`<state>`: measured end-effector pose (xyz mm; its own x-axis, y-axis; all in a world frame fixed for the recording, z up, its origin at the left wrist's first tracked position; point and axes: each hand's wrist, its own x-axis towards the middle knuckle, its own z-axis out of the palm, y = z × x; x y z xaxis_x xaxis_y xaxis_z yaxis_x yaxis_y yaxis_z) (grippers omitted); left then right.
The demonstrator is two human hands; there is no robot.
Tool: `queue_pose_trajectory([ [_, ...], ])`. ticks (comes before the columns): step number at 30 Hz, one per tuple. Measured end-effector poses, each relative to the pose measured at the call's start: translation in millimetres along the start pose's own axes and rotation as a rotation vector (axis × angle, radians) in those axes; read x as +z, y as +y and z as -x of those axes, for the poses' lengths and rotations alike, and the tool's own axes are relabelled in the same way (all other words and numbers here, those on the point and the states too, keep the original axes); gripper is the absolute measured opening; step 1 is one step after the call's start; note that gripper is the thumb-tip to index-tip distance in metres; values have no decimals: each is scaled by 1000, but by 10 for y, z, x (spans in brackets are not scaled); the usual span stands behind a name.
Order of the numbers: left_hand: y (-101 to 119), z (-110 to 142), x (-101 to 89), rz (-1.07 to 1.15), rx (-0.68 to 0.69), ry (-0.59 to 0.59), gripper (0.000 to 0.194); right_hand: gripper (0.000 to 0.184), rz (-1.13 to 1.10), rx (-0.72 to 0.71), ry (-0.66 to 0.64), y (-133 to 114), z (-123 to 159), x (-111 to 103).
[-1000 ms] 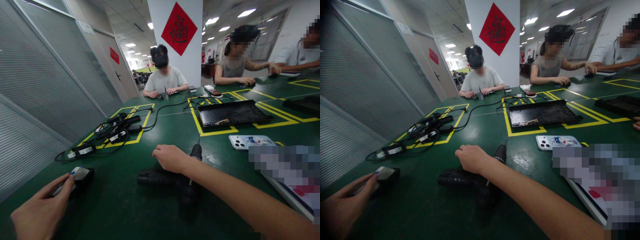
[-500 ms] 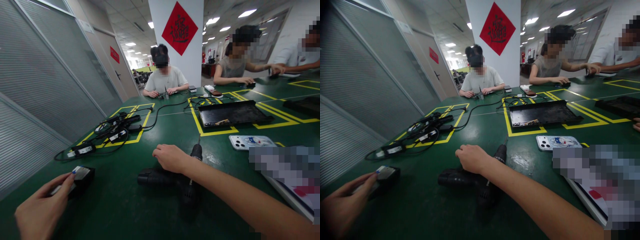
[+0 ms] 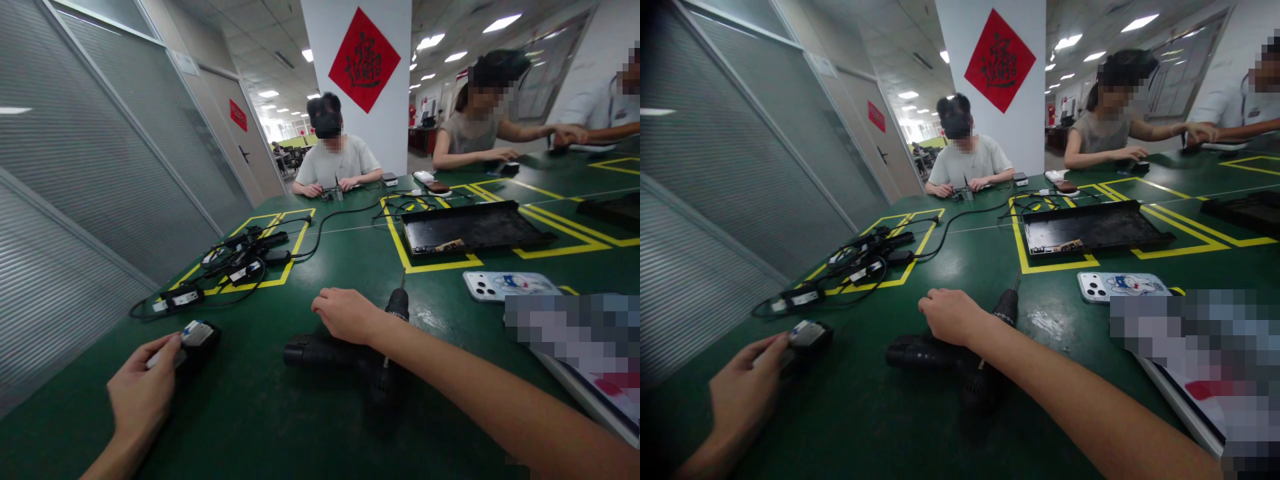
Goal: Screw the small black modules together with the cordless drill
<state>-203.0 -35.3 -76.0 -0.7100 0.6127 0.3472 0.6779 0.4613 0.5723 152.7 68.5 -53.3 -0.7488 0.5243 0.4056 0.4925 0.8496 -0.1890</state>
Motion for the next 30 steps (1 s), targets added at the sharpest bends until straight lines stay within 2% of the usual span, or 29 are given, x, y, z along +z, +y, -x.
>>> queue_pose_trajectory([
  [1,114,24,43,47,-8,-8,44,22,0,21,14,-6,-1,-10],
  [4,474,94,273,208,142,-107,37,23,-6,119,75,-5,-6,-41],
  [6,729,142,499,321,322,-159,33,24,-18,209,127,16,-12,-56],
  [9,1124,202,863,410,754,-311,21,24,-47,330,205,61,-15,-66],
  [10,1249,215,973,409,851,-347,18,23,-59,358,228,72,-14,-67],
  [13,1573,221,1240,436,995,-367,15,22,-97,402,277,86,-11,-71],
  [18,1942,230,1549,542,1033,-452,13,20,-147,411,341,89,-20,-100],
  [21,2113,312,1662,628,1045,-560,13,20,-173,419,384,101,-20,-130],
  [25,2265,450,1672,700,1032,-701,14,21,-213,422,444,102,-11,-156],
  [30,2313,519,1596,734,989,-822,8,20,-262,437,506,117,-17,-141],
])
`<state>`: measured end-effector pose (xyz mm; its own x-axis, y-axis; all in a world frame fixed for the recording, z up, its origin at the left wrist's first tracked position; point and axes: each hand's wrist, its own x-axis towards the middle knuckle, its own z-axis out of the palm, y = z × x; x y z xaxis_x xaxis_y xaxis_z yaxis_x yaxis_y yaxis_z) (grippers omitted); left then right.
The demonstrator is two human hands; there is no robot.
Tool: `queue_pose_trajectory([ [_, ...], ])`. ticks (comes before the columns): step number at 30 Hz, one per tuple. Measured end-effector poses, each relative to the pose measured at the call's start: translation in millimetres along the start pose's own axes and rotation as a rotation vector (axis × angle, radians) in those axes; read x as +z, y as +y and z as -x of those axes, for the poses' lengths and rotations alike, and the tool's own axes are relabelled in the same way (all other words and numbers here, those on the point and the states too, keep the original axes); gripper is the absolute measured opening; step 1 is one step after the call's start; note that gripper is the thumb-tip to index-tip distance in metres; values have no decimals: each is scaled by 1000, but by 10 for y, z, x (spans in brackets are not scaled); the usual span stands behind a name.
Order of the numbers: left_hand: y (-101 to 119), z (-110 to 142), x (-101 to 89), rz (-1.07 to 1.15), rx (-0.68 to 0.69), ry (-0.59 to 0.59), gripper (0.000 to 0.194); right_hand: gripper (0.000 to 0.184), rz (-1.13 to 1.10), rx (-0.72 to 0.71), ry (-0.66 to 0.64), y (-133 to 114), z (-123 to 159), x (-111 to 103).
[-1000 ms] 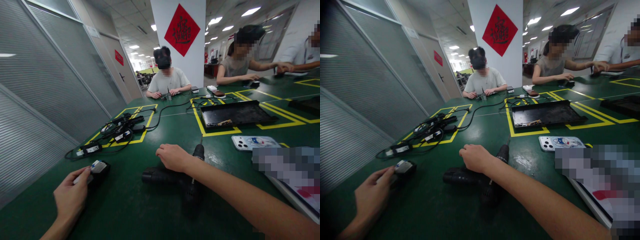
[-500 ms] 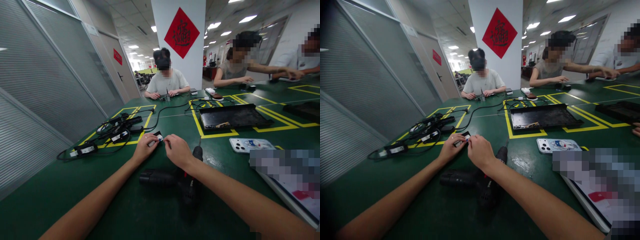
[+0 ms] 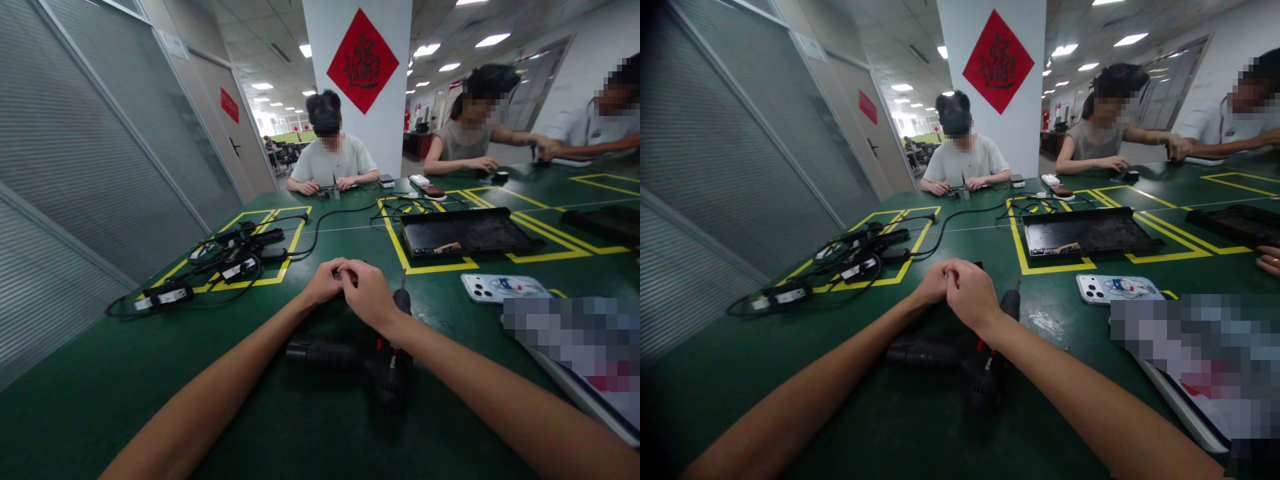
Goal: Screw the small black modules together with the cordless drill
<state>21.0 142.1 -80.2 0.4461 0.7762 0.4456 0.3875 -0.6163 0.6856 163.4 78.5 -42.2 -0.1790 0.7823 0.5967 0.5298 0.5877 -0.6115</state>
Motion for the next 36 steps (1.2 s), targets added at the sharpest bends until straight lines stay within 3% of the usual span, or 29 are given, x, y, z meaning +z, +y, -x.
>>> queue_pose_trajectory([
  [4,24,-24,-15,29,-21,-34,15,21,-45,39,41,35,-13,-6],
  [7,100,-74,-118,-33,32,44,22,22,-82,70,66,62,-25,-46],
  [9,243,-75,-248,-93,90,146,25,22,-102,88,87,90,-44,-91],
  [11,477,1,-379,-151,114,174,22,21,-117,111,116,134,-72,-147],
  [12,618,76,-425,-176,111,122,23,21,-123,125,131,160,-88,-178],
  [14,905,287,-445,-249,65,-168,29,22,-133,154,159,217,-112,-240],
  [16,1133,535,-366,-376,-12,-443,52,22,-141,185,182,263,-115,-300],
  [17,1207,649,-302,-450,-45,-507,67,23,-144,200,190,278,-106,-330],
  [19,1273,822,-166,-604,-90,-522,74,22,-149,223,195,290,-66,-397],
  [23,1217,936,-30,-699,-98,-555,48,17,-161,259,215,315,60,-614],
  [27,1230,929,-60,-659,-75,-450,44,22,-197,315,418,448,181,-903],
  [30,1369,859,-66,-516,-114,-263,41,28,-252,362,475,489,266,-1000],
  [33,1553,678,-43,-313,-164,-64,34,32,-363,322,203,325,371,-918],
  [36,1684,445,-20,-185,-183,36,32,39,-510,224,-130,55,481,-766],
])
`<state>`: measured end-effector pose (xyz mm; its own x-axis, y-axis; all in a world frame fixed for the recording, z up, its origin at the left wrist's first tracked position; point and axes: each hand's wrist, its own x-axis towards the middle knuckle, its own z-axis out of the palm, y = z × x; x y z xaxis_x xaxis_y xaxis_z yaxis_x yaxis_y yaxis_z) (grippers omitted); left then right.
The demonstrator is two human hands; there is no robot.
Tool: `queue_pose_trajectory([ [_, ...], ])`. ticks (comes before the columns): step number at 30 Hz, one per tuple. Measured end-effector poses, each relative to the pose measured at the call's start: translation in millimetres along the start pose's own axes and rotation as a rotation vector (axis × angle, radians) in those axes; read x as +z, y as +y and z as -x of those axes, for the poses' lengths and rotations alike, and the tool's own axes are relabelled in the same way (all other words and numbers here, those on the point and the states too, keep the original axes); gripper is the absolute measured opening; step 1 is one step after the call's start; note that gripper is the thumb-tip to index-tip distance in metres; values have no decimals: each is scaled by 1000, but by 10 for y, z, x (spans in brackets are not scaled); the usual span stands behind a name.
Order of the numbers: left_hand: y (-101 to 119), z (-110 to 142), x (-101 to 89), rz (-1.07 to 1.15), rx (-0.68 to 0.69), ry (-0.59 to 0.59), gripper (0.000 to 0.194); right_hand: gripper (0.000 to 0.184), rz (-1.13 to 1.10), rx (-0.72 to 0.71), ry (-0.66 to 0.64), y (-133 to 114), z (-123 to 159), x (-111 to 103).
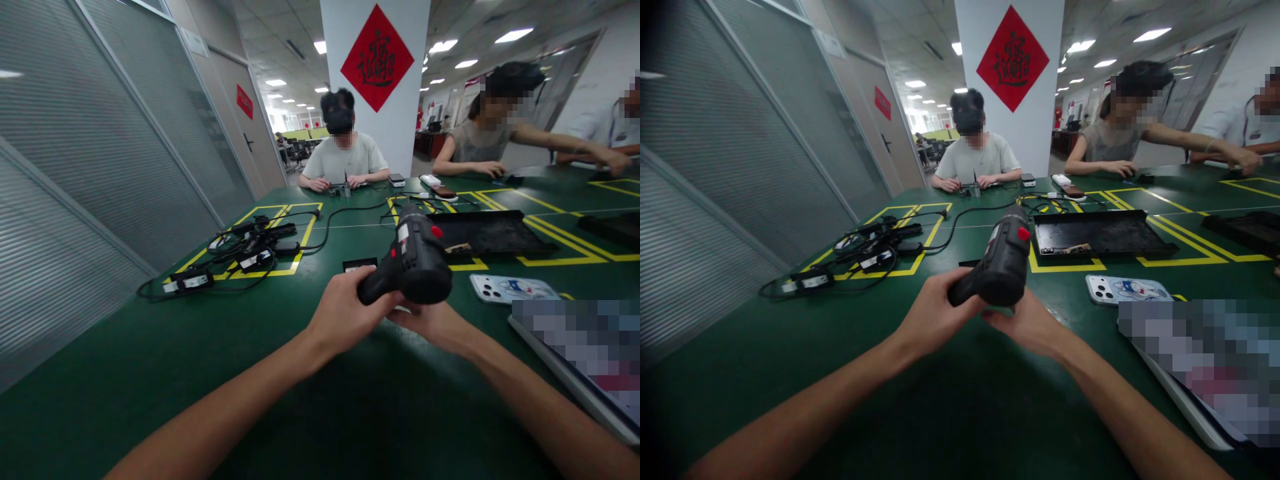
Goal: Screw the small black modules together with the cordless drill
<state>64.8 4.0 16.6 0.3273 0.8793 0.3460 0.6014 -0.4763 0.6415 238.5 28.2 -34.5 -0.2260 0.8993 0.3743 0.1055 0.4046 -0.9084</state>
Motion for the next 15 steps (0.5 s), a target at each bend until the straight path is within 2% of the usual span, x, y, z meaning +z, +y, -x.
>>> queue_pose_trajectory([
  [1,37,-61,5,17,-13,21,33,42,-152,-20,-78,-38,36,71],
  [4,83,-174,58,31,-23,18,35,55,-432,-67,-74,-96,117,157],
  [7,65,-171,183,-6,-3,-41,39,43,-583,18,-69,-73,164,126],
  [9,49,-124,295,-21,1,-60,45,33,-651,65,38,-39,172,114],
  [12,62,-21,428,-13,64,-76,51,33,-568,148,242,-15,138,117],
  [15,75,73,427,-66,200,-143,60,35,-491,223,366,-75,64,52],
])
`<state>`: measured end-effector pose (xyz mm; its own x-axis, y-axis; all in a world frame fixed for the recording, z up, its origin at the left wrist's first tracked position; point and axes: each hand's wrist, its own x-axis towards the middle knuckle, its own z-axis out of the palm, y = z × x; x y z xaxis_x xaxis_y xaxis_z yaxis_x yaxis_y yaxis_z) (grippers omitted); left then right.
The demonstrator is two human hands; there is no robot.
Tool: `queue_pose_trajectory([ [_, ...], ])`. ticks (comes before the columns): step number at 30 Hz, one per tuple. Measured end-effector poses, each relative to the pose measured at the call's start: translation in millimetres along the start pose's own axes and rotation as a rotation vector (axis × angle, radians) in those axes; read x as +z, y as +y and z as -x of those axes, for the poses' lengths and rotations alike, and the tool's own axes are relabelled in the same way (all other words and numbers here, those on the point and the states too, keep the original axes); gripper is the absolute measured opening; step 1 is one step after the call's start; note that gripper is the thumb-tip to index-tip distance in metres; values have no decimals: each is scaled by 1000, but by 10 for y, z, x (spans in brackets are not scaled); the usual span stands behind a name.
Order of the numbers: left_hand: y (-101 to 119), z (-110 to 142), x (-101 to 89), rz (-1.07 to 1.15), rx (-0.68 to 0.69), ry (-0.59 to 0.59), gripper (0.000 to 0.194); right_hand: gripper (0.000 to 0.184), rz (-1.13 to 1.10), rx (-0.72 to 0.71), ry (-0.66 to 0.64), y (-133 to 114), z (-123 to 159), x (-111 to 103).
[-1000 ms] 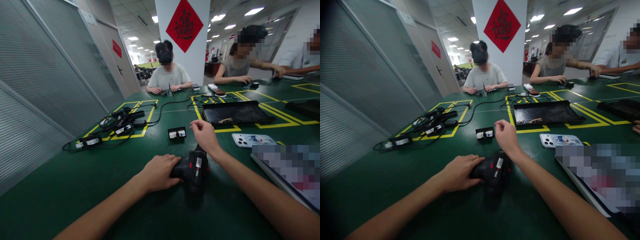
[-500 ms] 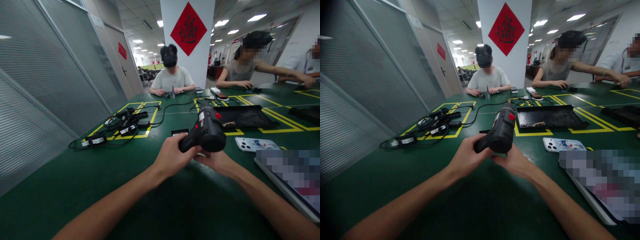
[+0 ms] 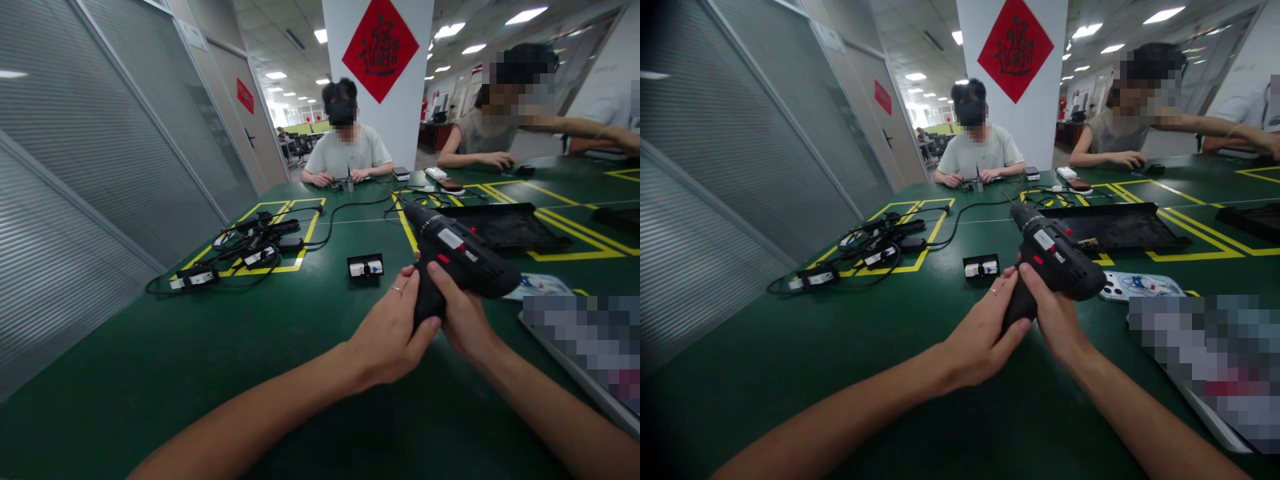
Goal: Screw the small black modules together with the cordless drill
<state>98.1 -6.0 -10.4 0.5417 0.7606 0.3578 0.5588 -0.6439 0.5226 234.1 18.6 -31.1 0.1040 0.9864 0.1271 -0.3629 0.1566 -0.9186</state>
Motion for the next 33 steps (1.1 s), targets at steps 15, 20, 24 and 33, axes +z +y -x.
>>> queue_pose_trajectory([
  [15,-1481,-231,217,64,-431,295,89,19,628,-49,-131,-423,-53,-382],
  [20,-1571,-260,141,108,-424,255,74,14,722,-19,-195,-406,43,-318],
  [24,-1623,-287,97,189,-398,239,69,21,789,-21,-175,-375,75,-332],
  [33,-1711,-461,21,228,-362,144,53,17,728,17,-208,-380,111,-342],
])
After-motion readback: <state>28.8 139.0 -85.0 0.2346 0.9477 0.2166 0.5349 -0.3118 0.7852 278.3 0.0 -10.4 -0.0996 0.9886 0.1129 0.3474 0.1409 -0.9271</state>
